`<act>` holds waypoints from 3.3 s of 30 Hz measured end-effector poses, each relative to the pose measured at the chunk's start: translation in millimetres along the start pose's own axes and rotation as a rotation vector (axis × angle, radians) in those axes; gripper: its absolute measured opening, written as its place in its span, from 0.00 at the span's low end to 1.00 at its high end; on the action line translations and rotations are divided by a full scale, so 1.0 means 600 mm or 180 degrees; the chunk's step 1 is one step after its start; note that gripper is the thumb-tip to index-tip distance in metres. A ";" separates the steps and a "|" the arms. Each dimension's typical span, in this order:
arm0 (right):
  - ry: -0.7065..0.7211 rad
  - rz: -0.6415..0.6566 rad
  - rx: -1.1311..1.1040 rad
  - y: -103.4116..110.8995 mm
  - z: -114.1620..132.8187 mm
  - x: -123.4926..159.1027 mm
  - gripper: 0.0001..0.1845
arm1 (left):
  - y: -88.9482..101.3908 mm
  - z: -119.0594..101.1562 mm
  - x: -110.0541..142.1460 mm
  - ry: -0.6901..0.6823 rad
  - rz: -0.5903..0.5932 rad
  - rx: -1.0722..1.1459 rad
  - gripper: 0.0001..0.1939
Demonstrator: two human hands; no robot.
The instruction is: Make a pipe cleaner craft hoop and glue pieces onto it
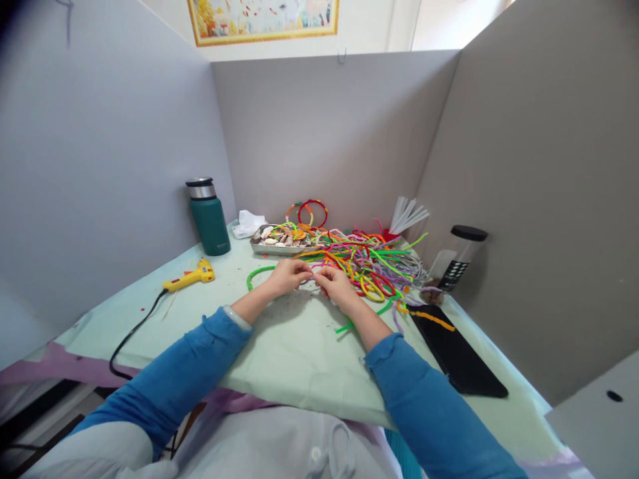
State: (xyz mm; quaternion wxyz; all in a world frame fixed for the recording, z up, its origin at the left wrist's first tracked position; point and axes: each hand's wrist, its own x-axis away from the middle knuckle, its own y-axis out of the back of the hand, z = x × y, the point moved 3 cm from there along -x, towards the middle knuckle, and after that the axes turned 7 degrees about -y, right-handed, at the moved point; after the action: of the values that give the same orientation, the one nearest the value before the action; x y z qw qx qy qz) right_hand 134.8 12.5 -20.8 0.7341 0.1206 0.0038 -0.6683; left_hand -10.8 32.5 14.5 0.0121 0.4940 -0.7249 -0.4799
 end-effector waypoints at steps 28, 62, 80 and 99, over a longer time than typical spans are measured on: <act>-0.0626 0.0537 -0.1424 -0.008 0.014 0.012 0.17 | -0.003 -0.005 0.004 0.0580 -0.0242 0.2073 0.14; -0.0223 -0.0141 0.0108 -0.002 -0.002 0.004 0.13 | 0.004 -0.020 0.014 -0.0613 0.0000 -0.1208 0.11; -0.0132 -0.0095 0.0001 0.000 0.000 0.001 0.13 | 0.002 -0.014 0.006 -0.0541 -0.0095 -0.0951 0.09; -0.0743 0.0588 -0.1457 -0.007 0.014 0.012 0.15 | 0.008 -0.017 0.005 0.0266 -0.0112 0.1506 0.11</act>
State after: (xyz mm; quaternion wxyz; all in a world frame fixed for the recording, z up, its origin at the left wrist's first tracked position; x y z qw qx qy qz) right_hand 130.2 3.8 -14.3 0.7956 -0.1265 0.0591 -0.5896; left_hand -10.6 23.6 21.9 -0.0823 0.5150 -0.8073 -0.2761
